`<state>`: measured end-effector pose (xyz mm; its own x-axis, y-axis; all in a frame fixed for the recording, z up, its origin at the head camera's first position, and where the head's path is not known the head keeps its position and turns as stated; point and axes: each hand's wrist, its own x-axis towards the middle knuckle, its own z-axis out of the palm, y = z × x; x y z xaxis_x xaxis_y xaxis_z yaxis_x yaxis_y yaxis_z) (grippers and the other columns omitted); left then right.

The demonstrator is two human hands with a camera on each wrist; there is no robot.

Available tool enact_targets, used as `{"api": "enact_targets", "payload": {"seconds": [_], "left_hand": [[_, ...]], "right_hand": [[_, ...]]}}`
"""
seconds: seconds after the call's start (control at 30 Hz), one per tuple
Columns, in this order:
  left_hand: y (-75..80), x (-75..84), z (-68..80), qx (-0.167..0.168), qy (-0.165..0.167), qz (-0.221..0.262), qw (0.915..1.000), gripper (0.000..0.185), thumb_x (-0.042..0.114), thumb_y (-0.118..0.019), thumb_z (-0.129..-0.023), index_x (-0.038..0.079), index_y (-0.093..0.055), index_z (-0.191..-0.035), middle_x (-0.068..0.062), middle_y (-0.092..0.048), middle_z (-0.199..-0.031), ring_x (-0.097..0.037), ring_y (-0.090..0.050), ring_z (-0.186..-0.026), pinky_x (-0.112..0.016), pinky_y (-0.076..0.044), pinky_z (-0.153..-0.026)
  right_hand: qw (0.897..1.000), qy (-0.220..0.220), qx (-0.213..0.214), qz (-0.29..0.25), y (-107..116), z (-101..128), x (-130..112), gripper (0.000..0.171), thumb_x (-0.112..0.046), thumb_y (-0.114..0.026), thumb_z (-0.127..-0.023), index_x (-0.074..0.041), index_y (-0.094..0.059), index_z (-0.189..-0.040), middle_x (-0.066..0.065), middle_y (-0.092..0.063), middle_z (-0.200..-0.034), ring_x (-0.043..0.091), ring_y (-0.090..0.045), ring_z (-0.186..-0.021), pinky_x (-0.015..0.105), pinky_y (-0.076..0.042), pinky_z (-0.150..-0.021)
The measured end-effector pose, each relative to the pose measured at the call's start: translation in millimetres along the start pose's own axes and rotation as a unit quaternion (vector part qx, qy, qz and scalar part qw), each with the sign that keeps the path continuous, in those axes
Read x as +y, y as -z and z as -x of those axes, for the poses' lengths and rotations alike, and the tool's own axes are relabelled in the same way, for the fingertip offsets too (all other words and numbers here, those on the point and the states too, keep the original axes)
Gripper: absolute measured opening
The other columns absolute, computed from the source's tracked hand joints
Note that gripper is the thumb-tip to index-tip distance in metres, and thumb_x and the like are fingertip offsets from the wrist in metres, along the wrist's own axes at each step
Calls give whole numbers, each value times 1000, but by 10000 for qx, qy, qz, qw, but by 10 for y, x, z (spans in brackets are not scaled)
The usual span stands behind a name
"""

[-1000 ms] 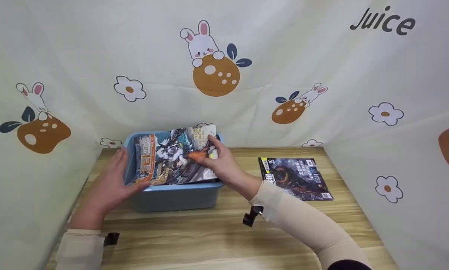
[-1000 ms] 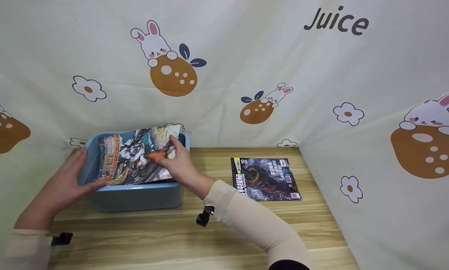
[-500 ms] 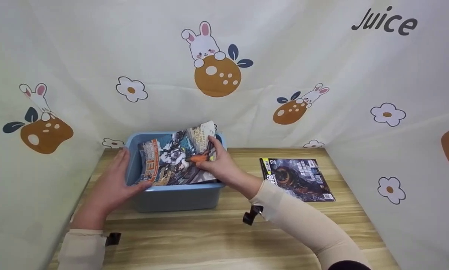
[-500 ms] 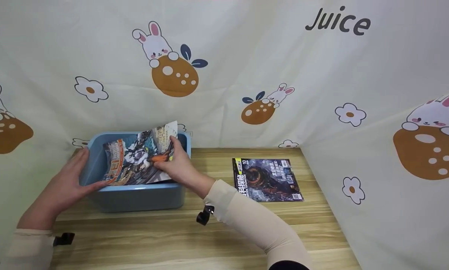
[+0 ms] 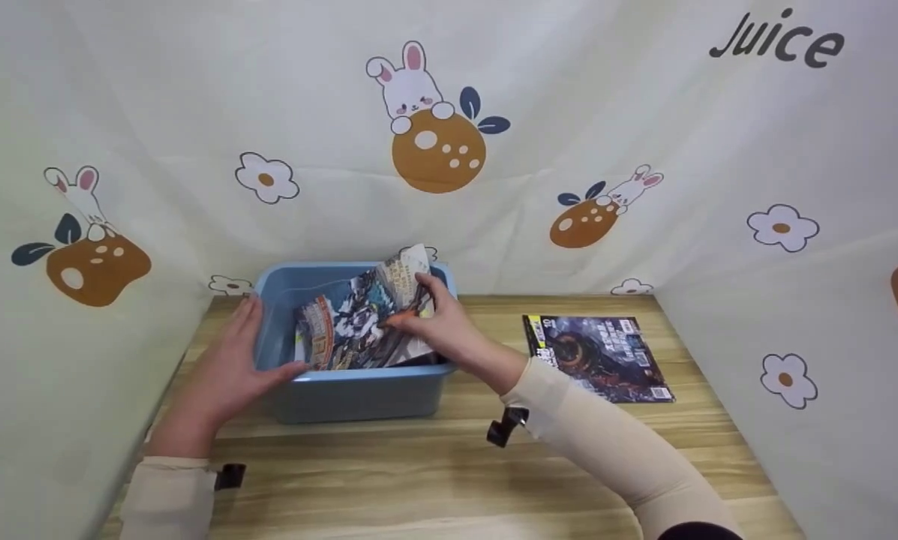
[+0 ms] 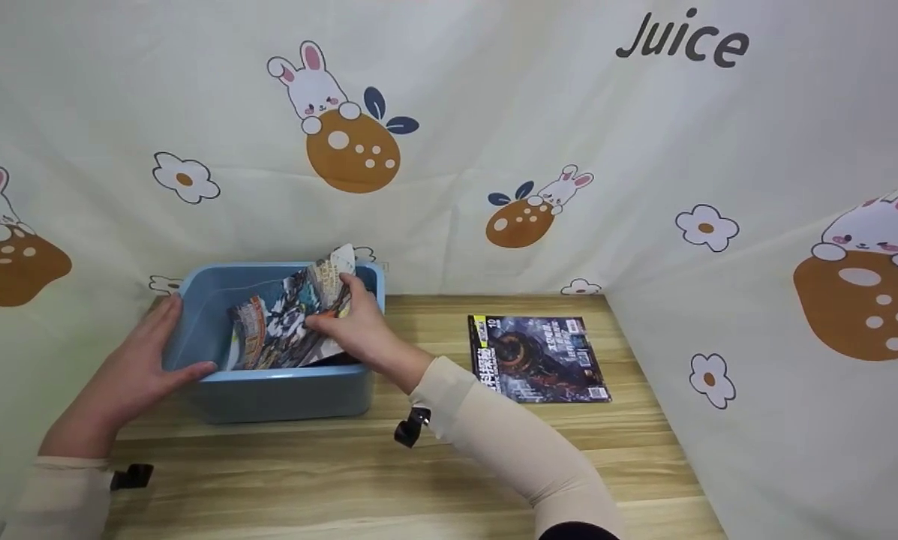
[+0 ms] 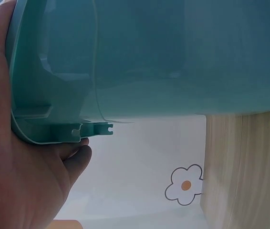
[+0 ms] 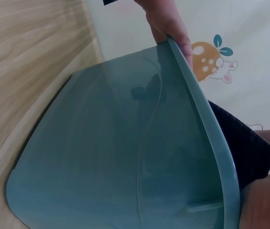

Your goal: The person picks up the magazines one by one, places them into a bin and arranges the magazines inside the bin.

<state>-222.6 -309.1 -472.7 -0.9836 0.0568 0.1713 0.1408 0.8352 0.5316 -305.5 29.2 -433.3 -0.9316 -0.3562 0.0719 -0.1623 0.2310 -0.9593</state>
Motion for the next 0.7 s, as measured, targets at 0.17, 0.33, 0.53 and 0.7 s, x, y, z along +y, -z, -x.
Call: {"api": "enact_targets", "payload": {"seconds": [0.17, 0.33, 0.53, 0.7], "left_hand": [[4, -8, 0, 34, -35, -29, 10000, 136, 78, -77, -89, -2, -9, -176, -27, -6, -183, -52, -10, -167, -81, -23, -123], [-1, 5, 12, 31, -31, -32, 10000, 136, 77, -77, -89, -3, -9, -175, -27, -5, -183, -52, -9, -167, -80, -22, -125], [0, 16, 21, 18, 3, 30, 10000, 137, 78, -78, -88, 0, -8, -176, -25, -4, -183, -52, -10, -167, -81, -23, -123], [3, -3, 7, 53, -61, 5, 10000, 136, 77, -78, -89, -2, -9, -175, -26, -5, -183, -52, -10, -167, -80, -22, -125]], "right_hand": [[9965, 428, 442, -559, 16, 6, 16, 55, -15, -80, -101, 2, -57, -149, 10, -62, -114, 20, -56, -98, 33, -49, -89], [9906, 594, 915, -828, 132, 15, 83, 29, -7, -78, -100, 5, -68, -124, 1, -49, -89, 15, -45, -79, 25, -42, -71], [9871, 344, 1150, -1062, 466, 71, 192, 16, -9, -76, -101, -3, -70, -114, 2, -53, -95, 11, -45, -69, 22, -38, -56], [9873, 500, 1348, -678, 935, 87, 456, 13, -7, -76, -101, 1, -69, -110, 1, -60, -90, 8, -45, -61, 20, -37, -51]]}}
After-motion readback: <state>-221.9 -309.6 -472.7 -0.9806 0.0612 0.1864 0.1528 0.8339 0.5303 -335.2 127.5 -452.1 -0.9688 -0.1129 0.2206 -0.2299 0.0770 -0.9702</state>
